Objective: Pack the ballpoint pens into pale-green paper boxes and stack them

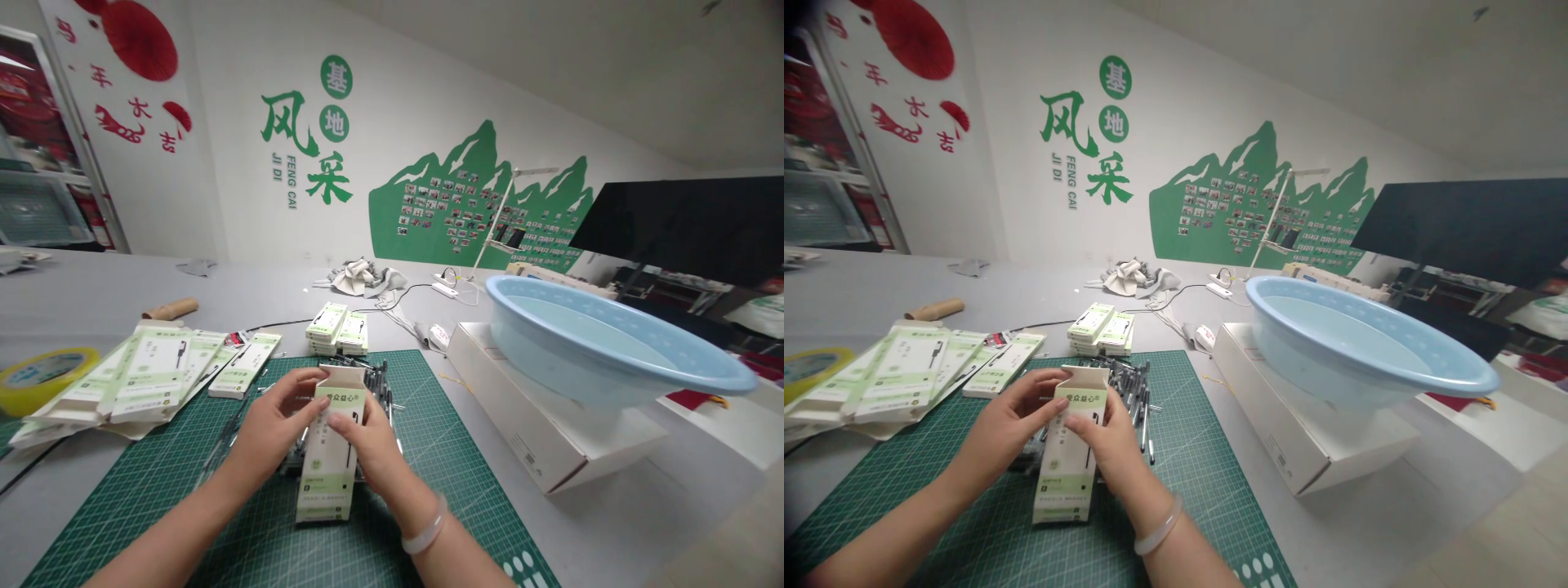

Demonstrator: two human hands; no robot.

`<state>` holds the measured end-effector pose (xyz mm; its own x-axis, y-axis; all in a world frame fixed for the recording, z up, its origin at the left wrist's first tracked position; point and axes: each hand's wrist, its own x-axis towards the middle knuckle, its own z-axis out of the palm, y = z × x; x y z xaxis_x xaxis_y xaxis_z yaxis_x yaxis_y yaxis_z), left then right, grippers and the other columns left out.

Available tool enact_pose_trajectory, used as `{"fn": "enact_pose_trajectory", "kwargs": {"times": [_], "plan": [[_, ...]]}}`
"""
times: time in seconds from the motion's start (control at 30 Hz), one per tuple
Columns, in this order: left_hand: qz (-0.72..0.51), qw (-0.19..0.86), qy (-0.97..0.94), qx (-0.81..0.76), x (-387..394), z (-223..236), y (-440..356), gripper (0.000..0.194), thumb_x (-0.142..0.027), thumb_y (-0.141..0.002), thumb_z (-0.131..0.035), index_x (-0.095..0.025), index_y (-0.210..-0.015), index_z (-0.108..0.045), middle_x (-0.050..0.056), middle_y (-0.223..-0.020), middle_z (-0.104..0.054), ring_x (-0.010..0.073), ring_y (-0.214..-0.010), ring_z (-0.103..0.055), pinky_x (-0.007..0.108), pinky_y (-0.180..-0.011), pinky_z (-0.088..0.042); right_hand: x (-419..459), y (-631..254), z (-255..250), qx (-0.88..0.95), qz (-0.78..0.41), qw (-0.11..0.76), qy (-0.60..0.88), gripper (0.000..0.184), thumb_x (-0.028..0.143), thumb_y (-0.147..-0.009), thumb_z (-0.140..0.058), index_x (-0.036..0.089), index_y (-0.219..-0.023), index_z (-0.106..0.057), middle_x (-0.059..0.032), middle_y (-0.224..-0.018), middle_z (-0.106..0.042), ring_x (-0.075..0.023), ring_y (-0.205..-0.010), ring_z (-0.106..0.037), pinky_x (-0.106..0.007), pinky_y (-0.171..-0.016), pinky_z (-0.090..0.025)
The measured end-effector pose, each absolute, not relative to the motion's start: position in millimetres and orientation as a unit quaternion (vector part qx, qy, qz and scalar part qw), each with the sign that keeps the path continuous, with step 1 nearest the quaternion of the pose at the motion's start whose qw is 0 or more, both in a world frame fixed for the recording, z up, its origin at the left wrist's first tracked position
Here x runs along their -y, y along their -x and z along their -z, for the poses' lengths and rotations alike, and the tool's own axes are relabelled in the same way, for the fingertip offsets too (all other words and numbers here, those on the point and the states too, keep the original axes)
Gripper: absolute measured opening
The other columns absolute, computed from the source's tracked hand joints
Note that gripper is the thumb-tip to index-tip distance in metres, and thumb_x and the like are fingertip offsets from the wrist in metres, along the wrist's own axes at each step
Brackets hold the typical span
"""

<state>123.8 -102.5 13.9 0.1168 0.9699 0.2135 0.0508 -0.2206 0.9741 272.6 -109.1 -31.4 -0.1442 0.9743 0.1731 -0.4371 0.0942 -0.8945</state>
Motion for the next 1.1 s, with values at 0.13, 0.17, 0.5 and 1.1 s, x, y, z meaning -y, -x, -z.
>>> {"fn": "enact_pose_trajectory", "kwargs": {"times": [0.13,0.17,0.5,1.1], "plan": [[-0.526,0.445,-0.569,-0.449,103.4,-11.6,-115.3,0.039,-0.044,-0.069,-0.070,-0.022,-0.100,-0.061,0.008,-0.107,-0.068,0.0263,-0.093,-0.064,0.031,-0.072,-0.052,109.2,-276.7,26.3,0.460,-0.523,0.649,0.306,0.056,0.025,-0.074,-0.071,0.028,-0.122,-0.044,-0.0021,-0.099,-0.065,-0.0162,-0.080,-0.064,-0.030,-0.073,-0.051],[-0.521,0.447,-0.570,-0.450,103.2,-11.4,-113.4,0.037,-0.044,-0.070,-0.070,-0.022,-0.099,-0.060,0.008,-0.104,-0.069,0.0258,-0.091,-0.064,0.031,-0.071,-0.052,109.8,-277.6,25.1,0.473,-0.505,0.650,0.314,0.052,0.025,-0.075,-0.070,0.028,-0.121,-0.046,-0.0020,-0.100,-0.064,-0.0157,-0.079,-0.064,-0.029,-0.072,-0.051],[-0.537,0.466,-0.555,-0.432,99.2,-8.6,-108.1,0.050,-0.038,-0.070,-0.071,-0.024,-0.112,-0.047,0.007,-0.107,-0.064,0.0230,-0.091,-0.062,0.034,-0.076,-0.051,109.3,-275.9,27.4,0.509,-0.506,0.623,0.311,0.036,0.025,-0.078,-0.066,0.025,-0.111,-0.053,-0.0030,-0.097,-0.065,-0.0167,-0.081,-0.063,-0.027,-0.070,-0.049],[-0.463,0.628,-0.481,-0.400,97.1,-18.6,-100.5,0.045,-0.045,-0.080,-0.058,-0.016,-0.113,-0.066,0.012,-0.110,-0.068,0.0262,-0.096,-0.063,0.034,-0.079,-0.049,119.8,-276.1,39.5,0.402,-0.852,0.297,0.155,0.036,0.028,-0.074,-0.066,0.009,-0.103,-0.056,-0.0123,-0.087,-0.069,-0.0223,-0.072,-0.067,-0.040,-0.069,-0.053]]}}
